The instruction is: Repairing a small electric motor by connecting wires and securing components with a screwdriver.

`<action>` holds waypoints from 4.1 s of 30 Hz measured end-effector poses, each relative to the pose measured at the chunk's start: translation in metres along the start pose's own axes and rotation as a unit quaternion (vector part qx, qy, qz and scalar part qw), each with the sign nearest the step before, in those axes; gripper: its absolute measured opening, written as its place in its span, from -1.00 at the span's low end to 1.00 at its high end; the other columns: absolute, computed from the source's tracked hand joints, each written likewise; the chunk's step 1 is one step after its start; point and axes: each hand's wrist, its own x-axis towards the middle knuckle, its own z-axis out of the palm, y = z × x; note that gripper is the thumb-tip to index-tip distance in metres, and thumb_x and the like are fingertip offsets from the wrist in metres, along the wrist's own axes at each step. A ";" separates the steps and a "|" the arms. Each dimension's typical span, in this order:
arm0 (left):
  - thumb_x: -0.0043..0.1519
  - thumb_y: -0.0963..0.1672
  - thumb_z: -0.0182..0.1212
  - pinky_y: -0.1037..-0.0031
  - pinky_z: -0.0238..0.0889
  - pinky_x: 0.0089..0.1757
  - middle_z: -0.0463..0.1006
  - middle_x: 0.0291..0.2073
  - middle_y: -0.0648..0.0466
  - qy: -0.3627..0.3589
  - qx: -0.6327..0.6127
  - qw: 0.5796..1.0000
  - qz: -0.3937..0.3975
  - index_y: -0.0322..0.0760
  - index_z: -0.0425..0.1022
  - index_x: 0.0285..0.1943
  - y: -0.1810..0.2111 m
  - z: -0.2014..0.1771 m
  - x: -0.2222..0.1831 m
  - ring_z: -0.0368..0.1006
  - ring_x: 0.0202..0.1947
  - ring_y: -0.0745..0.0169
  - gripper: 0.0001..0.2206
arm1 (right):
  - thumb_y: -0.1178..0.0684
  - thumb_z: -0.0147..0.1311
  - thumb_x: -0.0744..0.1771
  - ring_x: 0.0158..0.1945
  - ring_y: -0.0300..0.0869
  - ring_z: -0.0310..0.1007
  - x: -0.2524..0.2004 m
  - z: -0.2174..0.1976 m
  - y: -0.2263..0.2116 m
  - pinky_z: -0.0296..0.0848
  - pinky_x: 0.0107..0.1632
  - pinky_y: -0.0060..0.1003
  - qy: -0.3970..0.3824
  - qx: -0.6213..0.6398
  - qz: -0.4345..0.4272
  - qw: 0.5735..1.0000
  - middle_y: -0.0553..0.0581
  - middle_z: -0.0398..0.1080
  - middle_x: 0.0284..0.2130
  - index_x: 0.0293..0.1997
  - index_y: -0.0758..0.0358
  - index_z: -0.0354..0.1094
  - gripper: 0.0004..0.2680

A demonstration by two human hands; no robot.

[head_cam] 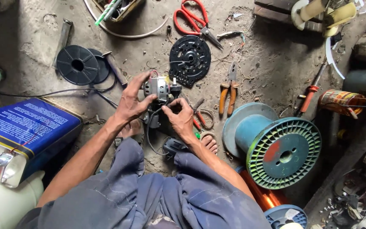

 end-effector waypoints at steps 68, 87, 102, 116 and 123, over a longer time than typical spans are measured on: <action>1.04 -0.12 0.46 0.27 0.45 -0.25 0.76 0.04 -0.38 -0.190 0.102 0.954 -0.209 -0.90 0.73 0.35 -0.220 -0.066 -0.105 0.67 -0.14 -0.15 -0.56 | 0.29 0.16 0.48 -0.36 -0.21 0.73 -0.297 -0.498 0.041 0.73 -0.33 -0.40 0.506 -0.196 0.345 0.766 0.20 0.67 -0.29 0.23 0.44 0.60 -0.81; 0.98 -0.28 0.45 0.45 0.49 -0.15 0.88 0.12 -0.19 -0.156 0.319 0.911 0.210 -0.72 0.87 0.48 -0.253 -0.059 -0.101 0.69 -0.18 0.15 -0.84 | 0.38 0.14 0.41 -0.42 -0.14 0.61 -0.270 -0.534 0.008 0.62 -0.27 -0.18 0.322 -0.293 0.496 0.751 0.20 0.61 -0.39 -0.14 0.39 0.66 -0.87; 0.37 -0.30 0.58 -0.04 0.43 0.31 0.63 0.47 -0.46 -0.097 0.090 0.987 0.096 -0.73 0.67 0.41 0.056 -0.057 0.009 0.55 0.34 -0.43 -0.57 | 0.09 0.53 0.28 -0.38 0.39 0.63 -0.319 -0.595 0.154 0.65 -0.28 0.23 0.257 -0.499 0.399 0.725 0.58 0.63 -0.33 -0.19 0.69 0.63 -0.71; 0.29 -0.28 0.57 0.15 0.50 0.21 0.68 0.32 -0.20 -0.064 0.054 0.992 0.098 -0.48 0.73 0.29 0.091 -0.040 0.010 0.60 0.23 -0.16 -0.64 | 0.18 0.49 0.42 -0.29 0.22 0.67 -0.297 -0.514 0.013 0.64 -0.13 0.15 0.305 -0.491 0.376 0.724 0.38 0.70 -0.24 0.14 0.36 0.77 -0.82; 0.46 -0.21 0.33 -0.04 0.58 0.10 0.75 0.12 -0.19 -0.159 -0.168 0.941 0.246 -0.23 0.76 0.29 0.182 0.007 0.019 0.73 0.06 -0.32 -0.75 | 0.23 0.58 0.26 -0.16 -0.05 0.86 -0.166 -0.262 -0.194 0.75 0.00 -0.09 0.066 -0.094 -0.015 0.993 0.21 0.79 -0.32 -0.22 0.16 0.80 -0.89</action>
